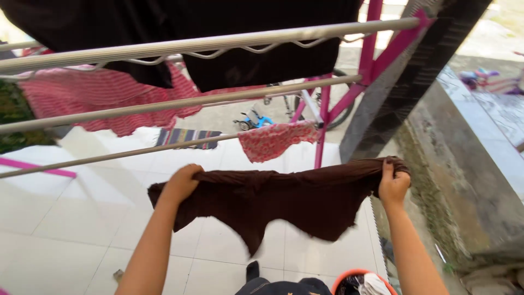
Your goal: Hanging wet clothes from a bucket onto a laundry drying rack.
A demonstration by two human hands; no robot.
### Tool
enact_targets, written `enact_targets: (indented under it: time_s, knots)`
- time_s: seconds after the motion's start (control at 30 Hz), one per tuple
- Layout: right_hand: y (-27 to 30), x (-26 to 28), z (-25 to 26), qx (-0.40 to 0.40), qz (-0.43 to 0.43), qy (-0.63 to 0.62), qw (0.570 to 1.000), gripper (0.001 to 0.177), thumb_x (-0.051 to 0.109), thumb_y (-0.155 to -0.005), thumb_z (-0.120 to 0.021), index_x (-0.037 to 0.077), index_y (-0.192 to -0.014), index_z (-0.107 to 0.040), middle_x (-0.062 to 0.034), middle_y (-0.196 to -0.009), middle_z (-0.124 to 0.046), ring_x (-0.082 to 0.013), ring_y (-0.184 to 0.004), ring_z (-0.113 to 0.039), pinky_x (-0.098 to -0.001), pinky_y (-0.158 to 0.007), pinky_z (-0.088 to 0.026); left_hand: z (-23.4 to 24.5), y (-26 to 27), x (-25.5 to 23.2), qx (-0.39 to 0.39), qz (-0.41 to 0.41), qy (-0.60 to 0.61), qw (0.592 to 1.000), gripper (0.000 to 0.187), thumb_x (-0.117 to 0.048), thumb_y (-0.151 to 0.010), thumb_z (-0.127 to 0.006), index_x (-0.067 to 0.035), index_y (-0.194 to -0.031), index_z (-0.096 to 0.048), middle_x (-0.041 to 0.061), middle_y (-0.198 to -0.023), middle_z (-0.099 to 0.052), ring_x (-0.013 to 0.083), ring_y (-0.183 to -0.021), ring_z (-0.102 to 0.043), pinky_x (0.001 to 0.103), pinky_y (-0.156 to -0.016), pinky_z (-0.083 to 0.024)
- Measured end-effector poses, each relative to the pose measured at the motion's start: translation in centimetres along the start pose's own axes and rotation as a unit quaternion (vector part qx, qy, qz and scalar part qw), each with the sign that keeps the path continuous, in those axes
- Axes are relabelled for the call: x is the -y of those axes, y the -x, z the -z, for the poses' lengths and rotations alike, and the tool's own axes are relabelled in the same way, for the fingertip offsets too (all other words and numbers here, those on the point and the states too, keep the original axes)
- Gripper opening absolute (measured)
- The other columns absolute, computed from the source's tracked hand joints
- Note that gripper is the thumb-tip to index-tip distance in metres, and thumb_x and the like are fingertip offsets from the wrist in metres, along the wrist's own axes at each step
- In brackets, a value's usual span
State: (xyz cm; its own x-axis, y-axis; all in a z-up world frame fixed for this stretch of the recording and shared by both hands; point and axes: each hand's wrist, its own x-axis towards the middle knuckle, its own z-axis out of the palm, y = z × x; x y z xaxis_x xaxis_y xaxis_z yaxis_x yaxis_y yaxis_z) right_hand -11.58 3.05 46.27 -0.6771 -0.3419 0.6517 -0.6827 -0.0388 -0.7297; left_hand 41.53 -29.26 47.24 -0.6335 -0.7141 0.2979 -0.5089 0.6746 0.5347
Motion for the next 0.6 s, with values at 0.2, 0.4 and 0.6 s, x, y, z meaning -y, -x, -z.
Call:
enact_targets:
  time_s: [0.2,0.4,0.6]
  knots:
    - [-5.5,3.7,-3.4,0.016,0.031,-0.071,0.997,0.028,0.019,-0.115,-0.06,-0.005,-0.102,-0.065,-0.0091,-0.085,-0.061,-0.0152,-0.077,-0.051,-0.0326,-0.074,-0.04,12.6,3.3,-1.6,-0.097,-0.064,-0.069,0.991,0.022,-0.002,-0.079,-0.068,-0.004,-0.101,-0.068,0.015,-0.102,-0.068,0.0372,-0.103,-0.063,0.044,-0.089,-0.052]
    - [-7.7,14.7,-6.8,0.067,0.205,-0.13,0.968,0.032,0.015,-0.123,-0.056,-0.008,-0.102,-0.063,-0.0056,-0.092,-0.061,-0.0124,-0.084,-0.053,-0.0273,-0.078,-0.043,21.3,7.1,-6.3,-0.145,0.005,-0.151,0.978,0.015,-0.009,-0.088,-0.063,-0.004,-0.1,-0.07,0.013,-0.1,-0.068,0.0353,-0.102,-0.063,0.045,-0.085,-0.052]
    - [-6.1,24.4,-12.1,0.141,0.198,-0.112,0.964,0.034,0.02,-0.12,-0.057,-0.007,-0.101,-0.065,-0.0066,-0.08,-0.059,-0.0138,-0.074,-0.053,-0.0281,-0.073,-0.042,26.2,11.5,-3.0,-0.201,0.163,-0.291,0.921,0.027,-0.032,-0.097,-0.061,-0.009,-0.102,-0.075,0.016,-0.098,-0.068,0.0377,-0.096,-0.065,0.049,-0.08,-0.052]
